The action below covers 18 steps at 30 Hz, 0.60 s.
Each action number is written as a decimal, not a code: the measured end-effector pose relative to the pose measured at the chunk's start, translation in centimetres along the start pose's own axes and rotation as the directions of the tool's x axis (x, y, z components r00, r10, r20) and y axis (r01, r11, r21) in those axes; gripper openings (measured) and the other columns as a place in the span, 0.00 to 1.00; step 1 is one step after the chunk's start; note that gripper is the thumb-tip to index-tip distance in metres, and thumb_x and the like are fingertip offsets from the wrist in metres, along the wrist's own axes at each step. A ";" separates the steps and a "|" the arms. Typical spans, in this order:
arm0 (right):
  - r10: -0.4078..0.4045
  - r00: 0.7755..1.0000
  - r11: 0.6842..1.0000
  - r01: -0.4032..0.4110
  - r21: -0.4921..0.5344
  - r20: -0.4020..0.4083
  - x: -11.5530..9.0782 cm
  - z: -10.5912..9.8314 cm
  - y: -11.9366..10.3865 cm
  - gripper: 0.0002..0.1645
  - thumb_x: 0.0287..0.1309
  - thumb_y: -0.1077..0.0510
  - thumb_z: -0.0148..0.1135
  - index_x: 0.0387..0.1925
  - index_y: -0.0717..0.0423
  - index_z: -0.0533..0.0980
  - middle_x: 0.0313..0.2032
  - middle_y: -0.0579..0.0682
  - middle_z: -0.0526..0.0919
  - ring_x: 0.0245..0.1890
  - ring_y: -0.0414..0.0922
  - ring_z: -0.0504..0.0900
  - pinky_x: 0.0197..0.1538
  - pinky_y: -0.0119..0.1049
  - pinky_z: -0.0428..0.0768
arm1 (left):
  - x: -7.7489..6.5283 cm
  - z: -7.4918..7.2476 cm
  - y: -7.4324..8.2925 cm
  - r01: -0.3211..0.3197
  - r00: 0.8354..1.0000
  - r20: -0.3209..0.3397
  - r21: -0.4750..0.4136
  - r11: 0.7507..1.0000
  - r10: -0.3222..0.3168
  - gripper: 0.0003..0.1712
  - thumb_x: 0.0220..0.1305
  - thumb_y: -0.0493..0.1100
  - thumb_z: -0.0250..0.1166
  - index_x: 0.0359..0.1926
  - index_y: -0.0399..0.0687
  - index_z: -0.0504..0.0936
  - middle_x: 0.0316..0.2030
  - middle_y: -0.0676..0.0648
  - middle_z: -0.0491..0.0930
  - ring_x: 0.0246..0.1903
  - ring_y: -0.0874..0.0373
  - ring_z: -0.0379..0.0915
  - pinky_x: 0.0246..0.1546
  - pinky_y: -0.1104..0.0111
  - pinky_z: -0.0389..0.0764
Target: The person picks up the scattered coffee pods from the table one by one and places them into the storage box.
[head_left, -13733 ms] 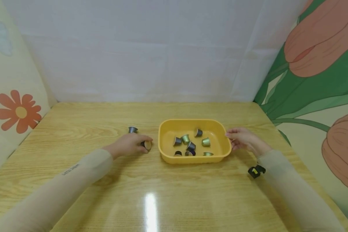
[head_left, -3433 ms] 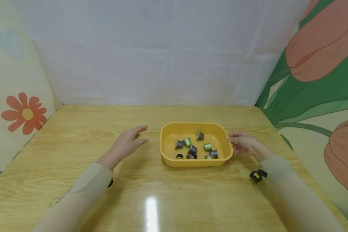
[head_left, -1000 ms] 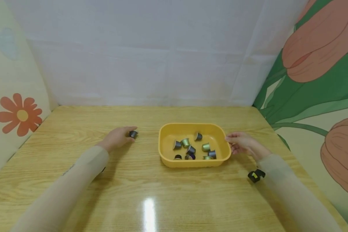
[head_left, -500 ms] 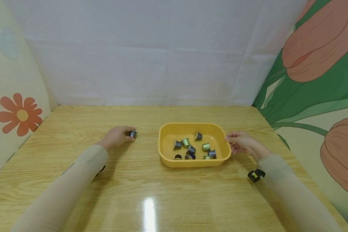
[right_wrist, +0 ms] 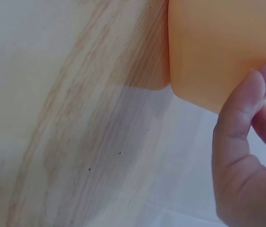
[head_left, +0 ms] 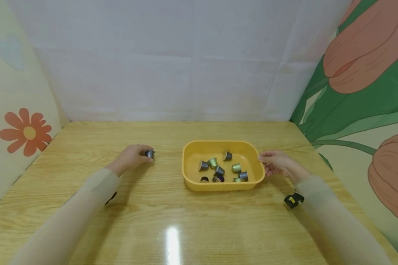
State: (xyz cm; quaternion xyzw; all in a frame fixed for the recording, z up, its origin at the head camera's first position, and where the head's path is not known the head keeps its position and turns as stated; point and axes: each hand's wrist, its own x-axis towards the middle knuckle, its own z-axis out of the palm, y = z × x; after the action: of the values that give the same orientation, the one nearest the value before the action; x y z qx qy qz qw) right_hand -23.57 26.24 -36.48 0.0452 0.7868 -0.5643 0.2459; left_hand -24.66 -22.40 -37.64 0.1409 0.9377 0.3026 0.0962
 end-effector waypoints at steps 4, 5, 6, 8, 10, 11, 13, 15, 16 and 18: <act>-0.004 1.000 1.000 0.004 0.002 0.004 -0.1 0.1 -0.1 0.23 0.73 0.58 0.48 0.61 0.71 0.62 0.27 0.47 0.75 0.21 0.38 0.76 0.27 0.30 0.79 | -0.5 -0.2 0.2 -0.006 1.000 -0.007 -0.001 1.000 0.006 0.31 0.67 0.42 0.64 0.65 0.30 0.68 0.59 0.28 0.71 0.58 0.33 0.67 0.55 0.44 0.72; -0.004 1.000 1.000 0.004 0.001 0.004 -0.1 0.1 -0.1 0.23 0.73 0.58 0.48 0.61 0.71 0.62 0.27 0.47 0.75 0.21 0.38 0.76 0.27 0.30 0.79 | -0.6 -0.2 0.3 -0.010 1.000 -0.010 0.001 1.000 0.010 0.31 0.67 0.42 0.64 0.65 0.30 0.68 0.58 0.28 0.72 0.58 0.33 0.67 0.55 0.44 0.72; -0.005 1.000 1.000 0.005 0.001 0.004 -0.1 0.1 -0.1 0.23 0.73 0.58 0.48 0.61 0.71 0.62 0.27 0.47 0.74 0.21 0.38 0.76 0.27 0.30 0.79 | -0.7 -0.3 0.3 -0.015 1.000 -0.011 0.004 1.000 0.015 0.31 0.67 0.42 0.64 0.65 0.29 0.68 0.58 0.28 0.72 0.58 0.33 0.68 0.54 0.44 0.72; -0.006 1.000 1.000 0.006 0.002 0.006 -0.1 0.1 0.0 0.23 0.73 0.58 0.48 0.61 0.71 0.62 0.27 0.46 0.74 0.21 0.37 0.76 0.27 0.29 0.79 | -0.9 -0.3 0.4 -0.021 1.000 -0.012 0.005 1.000 0.021 0.31 0.67 0.42 0.64 0.65 0.29 0.68 0.58 0.28 0.72 0.57 0.33 0.68 0.54 0.44 0.73; -0.008 1.000 1.000 0.008 0.003 0.006 0.0 0.0 0.0 0.23 0.73 0.58 0.48 0.61 0.71 0.62 0.27 0.46 0.74 0.21 0.37 0.76 0.26 0.29 0.79 | -1.0 -0.3 0.5 -0.019 1.000 -0.012 0.000 1.000 0.019 0.31 0.67 0.42 0.64 0.65 0.29 0.68 0.58 0.29 0.72 0.58 0.33 0.68 0.54 0.44 0.72; -0.008 1.000 1.000 0.008 0.002 0.006 0.0 0.0 0.0 0.23 0.73 0.59 0.48 0.61 0.71 0.62 0.27 0.46 0.74 0.21 0.37 0.76 0.26 0.29 0.78 | -1.1 -0.3 0.6 -0.017 1.000 -0.013 -0.001 1.000 0.017 0.31 0.67 0.43 0.64 0.65 0.30 0.68 0.59 0.29 0.72 0.58 0.33 0.68 0.54 0.44 0.72; -0.010 1.000 1.000 0.010 0.001 0.007 -0.1 0.0 0.0 0.23 0.73 0.59 0.48 0.61 0.71 0.62 0.26 0.46 0.74 0.20 0.37 0.76 0.26 0.29 0.78 | -1.3 -0.3 0.7 -0.011 1.000 -0.012 -0.004 1.000 0.011 0.31 0.67 0.43 0.64 0.66 0.31 0.68 0.59 0.29 0.71 0.59 0.33 0.67 0.55 0.44 0.72; -0.010 1.000 1.000 0.010 -0.002 0.007 -0.1 0.0 0.0 0.23 0.73 0.59 0.48 0.61 0.71 0.61 0.27 0.46 0.74 0.20 0.37 0.76 0.26 0.29 0.79 | -1.5 -0.3 0.9 -0.014 1.000 -0.015 -0.004 1.000 0.014 0.31 0.67 0.43 0.64 0.66 0.31 0.68 0.59 0.29 0.71 0.59 0.33 0.66 0.55 0.43 0.72; -0.010 1.000 1.000 0.010 -0.002 0.008 -0.1 0.0 0.0 0.24 0.73 0.59 0.48 0.62 0.72 0.61 0.27 0.46 0.74 0.21 0.37 0.76 0.26 0.29 0.79 | -1.7 -0.3 1.0 -0.021 1.000 -0.018 0.001 1.000 0.021 0.31 0.67 0.43 0.64 0.66 0.30 0.68 0.59 0.29 0.72 0.59 0.33 0.67 0.55 0.43 0.72; -0.008 1.000 1.000 0.008 0.001 0.008 -0.1 0.1 0.0 0.25 0.73 0.58 0.48 0.62 0.72 0.60 0.27 0.46 0.74 0.21 0.37 0.76 0.26 0.29 0.79 | -1.9 -0.2 1.2 -0.030 0.999 -0.024 0.003 1.000 0.030 0.32 0.67 0.43 0.64 0.65 0.30 0.68 0.58 0.29 0.72 0.59 0.33 0.67 0.55 0.43 0.72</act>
State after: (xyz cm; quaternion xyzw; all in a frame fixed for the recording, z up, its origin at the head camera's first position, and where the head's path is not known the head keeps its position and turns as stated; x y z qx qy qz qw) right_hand -23.49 26.18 -36.42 0.0399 0.7858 -0.5658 0.2466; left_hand -22.71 -22.16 -36.57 0.1515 0.9371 0.3042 0.0802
